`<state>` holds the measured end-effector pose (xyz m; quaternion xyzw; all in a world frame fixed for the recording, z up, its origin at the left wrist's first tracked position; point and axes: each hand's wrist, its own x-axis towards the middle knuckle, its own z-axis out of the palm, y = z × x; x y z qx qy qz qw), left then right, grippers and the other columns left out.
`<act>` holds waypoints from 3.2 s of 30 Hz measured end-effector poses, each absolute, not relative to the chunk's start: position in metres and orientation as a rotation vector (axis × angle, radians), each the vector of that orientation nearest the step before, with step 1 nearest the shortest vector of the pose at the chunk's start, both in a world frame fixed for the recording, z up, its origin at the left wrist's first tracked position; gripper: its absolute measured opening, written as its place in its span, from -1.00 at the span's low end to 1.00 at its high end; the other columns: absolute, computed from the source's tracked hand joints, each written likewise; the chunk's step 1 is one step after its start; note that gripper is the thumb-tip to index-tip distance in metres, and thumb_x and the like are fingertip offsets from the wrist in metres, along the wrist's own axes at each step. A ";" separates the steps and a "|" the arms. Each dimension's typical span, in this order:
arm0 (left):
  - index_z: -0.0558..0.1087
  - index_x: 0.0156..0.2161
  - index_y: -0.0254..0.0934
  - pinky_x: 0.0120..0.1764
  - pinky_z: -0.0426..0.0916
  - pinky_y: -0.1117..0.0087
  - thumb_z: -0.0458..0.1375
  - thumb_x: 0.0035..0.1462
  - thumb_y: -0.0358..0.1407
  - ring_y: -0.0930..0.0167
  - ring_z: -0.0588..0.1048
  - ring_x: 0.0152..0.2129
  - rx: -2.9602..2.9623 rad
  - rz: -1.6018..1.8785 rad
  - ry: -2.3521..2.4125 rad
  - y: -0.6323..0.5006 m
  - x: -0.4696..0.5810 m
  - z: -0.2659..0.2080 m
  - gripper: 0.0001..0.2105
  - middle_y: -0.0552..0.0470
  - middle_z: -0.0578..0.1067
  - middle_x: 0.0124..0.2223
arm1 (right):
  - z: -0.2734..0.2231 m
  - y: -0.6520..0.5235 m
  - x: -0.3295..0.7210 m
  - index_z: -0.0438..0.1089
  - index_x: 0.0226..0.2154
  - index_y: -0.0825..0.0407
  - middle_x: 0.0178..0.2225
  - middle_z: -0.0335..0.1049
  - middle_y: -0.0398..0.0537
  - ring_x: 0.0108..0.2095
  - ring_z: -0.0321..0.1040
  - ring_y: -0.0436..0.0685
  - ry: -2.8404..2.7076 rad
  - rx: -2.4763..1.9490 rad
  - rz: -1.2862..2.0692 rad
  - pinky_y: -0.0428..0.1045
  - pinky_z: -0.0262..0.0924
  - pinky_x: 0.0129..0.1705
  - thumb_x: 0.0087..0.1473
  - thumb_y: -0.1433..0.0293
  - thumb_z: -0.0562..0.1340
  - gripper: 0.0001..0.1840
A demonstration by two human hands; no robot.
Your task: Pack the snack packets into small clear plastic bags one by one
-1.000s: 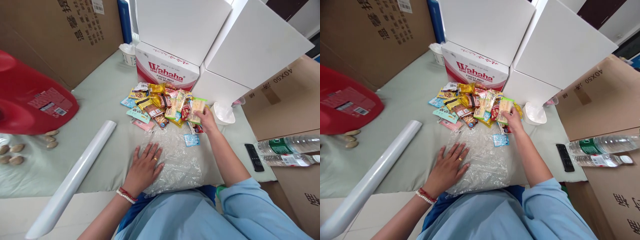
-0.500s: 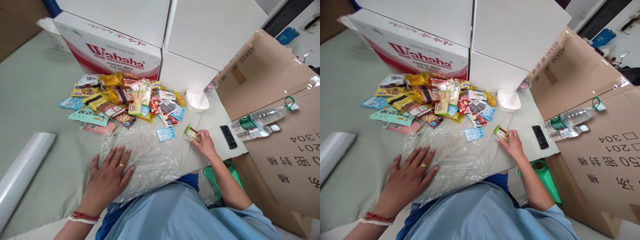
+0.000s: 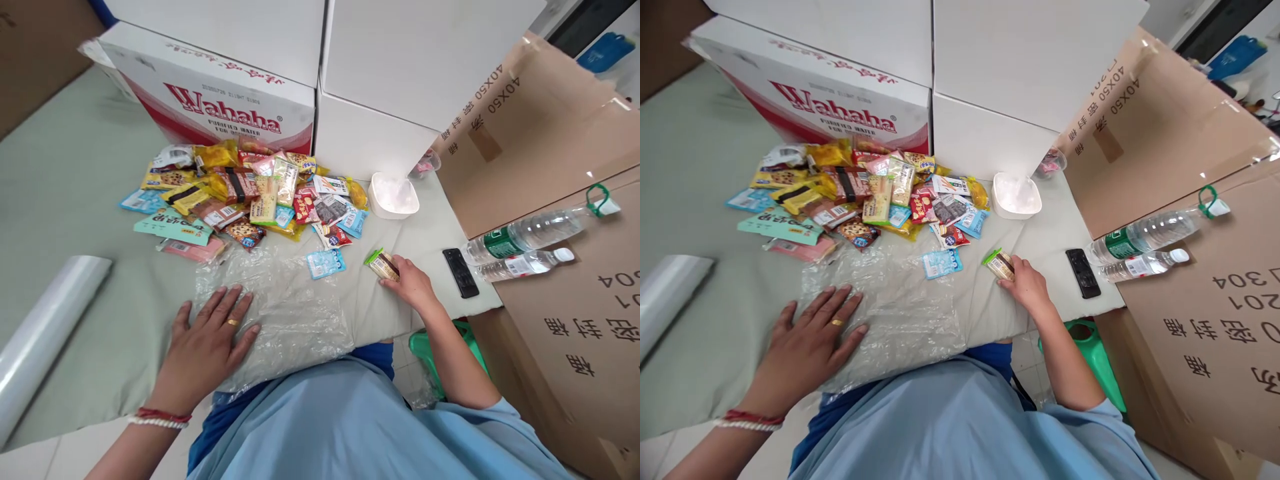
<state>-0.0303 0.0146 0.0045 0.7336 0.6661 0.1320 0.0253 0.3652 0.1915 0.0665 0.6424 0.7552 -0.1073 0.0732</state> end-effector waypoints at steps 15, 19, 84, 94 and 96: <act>-0.02 0.49 -0.25 0.39 -0.32 -0.27 0.00 0.31 0.16 0.02 0.06 0.44 2.179 0.279 1.987 0.009 -0.029 0.012 -0.19 -0.26 0.09 0.50 | 0.101 0.152 0.250 0.28 0.25 -0.06 0.16 0.44 0.07 0.06 0.44 0.31 2.783 1.284 -0.851 0.09 0.31 0.02 0.11 0.19 0.32 -0.33; -0.10 0.50 -0.25 0.38 -0.35 -0.29 0.02 0.31 0.15 0.01 0.09 0.43 2.179 0.316 1.972 0.009 -0.030 0.011 -0.16 -0.29 0.11 0.49 | 0.085 0.126 0.185 0.23 0.30 -0.05 0.12 0.43 0.11 -0.01 0.46 0.32 2.695 1.143 -0.694 0.08 0.31 -0.07 0.19 0.19 0.28 -0.34; 0.53 -0.13 -0.20 0.05 0.34 0.04 0.14 0.22 -0.38 0.16 0.47 -0.08 1.683 1.471 2.597 0.003 -0.057 0.048 -0.84 -0.14 0.51 -0.12 | 0.059 0.211 0.229 0.50 -0.06 0.06 -0.07 0.46 0.15 -0.03 0.36 0.30 2.980 1.328 -0.484 0.08 0.24 -0.04 0.31 0.34 0.12 -0.71; 0.48 0.18 -0.14 -0.40 0.25 0.28 0.02 0.38 -0.31 0.26 0.51 -0.31 1.964 0.281 2.206 0.031 0.043 0.046 -0.65 -0.06 0.54 -0.26 | 0.047 0.224 0.124 0.42 0.11 0.11 0.04 0.46 0.25 0.07 0.25 0.43 2.780 1.109 -0.321 0.20 0.13 0.06 0.27 0.24 0.24 -0.57; 0.46 0.21 -0.14 -0.41 0.24 0.28 -0.01 0.40 -0.31 0.25 0.52 -0.29 1.914 0.219 2.177 0.035 0.041 0.044 -0.63 -0.08 0.55 -0.26 | 0.049 0.230 0.122 0.52 -0.08 0.07 -0.09 0.50 0.18 0.00 0.27 0.39 2.766 1.082 -0.399 0.18 0.12 0.01 0.25 0.27 0.25 -0.73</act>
